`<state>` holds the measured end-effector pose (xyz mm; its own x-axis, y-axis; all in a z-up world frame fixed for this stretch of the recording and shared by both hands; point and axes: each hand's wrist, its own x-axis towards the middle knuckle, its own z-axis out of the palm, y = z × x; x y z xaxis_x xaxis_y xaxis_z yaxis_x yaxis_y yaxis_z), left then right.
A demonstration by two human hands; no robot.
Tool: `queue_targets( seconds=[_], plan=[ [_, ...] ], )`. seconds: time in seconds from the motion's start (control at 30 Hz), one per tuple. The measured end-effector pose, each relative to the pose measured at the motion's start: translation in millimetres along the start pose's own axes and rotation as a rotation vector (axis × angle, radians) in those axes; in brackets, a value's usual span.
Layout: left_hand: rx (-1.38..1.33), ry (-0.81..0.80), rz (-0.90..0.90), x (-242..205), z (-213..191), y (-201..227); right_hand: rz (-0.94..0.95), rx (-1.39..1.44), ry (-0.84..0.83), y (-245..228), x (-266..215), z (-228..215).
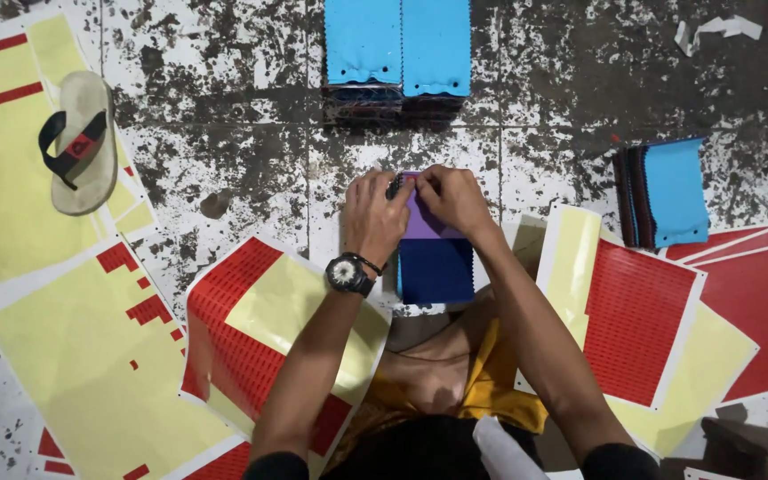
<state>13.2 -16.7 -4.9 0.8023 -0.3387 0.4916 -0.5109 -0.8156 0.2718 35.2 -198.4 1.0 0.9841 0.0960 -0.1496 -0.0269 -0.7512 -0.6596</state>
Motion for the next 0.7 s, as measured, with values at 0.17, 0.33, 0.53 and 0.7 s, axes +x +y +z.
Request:
queue_targets(
  seconds=[0.17,0.33,0.53,0.7],
  plan=[
    [0.044,-0.055,-0.051,0.1,0.8,2.2,-0.024,-0.206,0.033,-4.7,-7.2,-8.8],
    [0.015,-0.116,-0.101,4.3,-10.6,6.1,-0.206,-0.448,0.106,2.6,5.5,-15.9],
    [-0.422,-0.102,-0.299,-6.4,-4.8,-7.3,-0.558,-0.481,0.408,13.9,-2.7,-7.7],
    [-0.702,0.005,-0.430,-4.2,-6.1,-17.1,-0.748,-0.517,0.598,8.1,-16.0,5.8]
  ],
)
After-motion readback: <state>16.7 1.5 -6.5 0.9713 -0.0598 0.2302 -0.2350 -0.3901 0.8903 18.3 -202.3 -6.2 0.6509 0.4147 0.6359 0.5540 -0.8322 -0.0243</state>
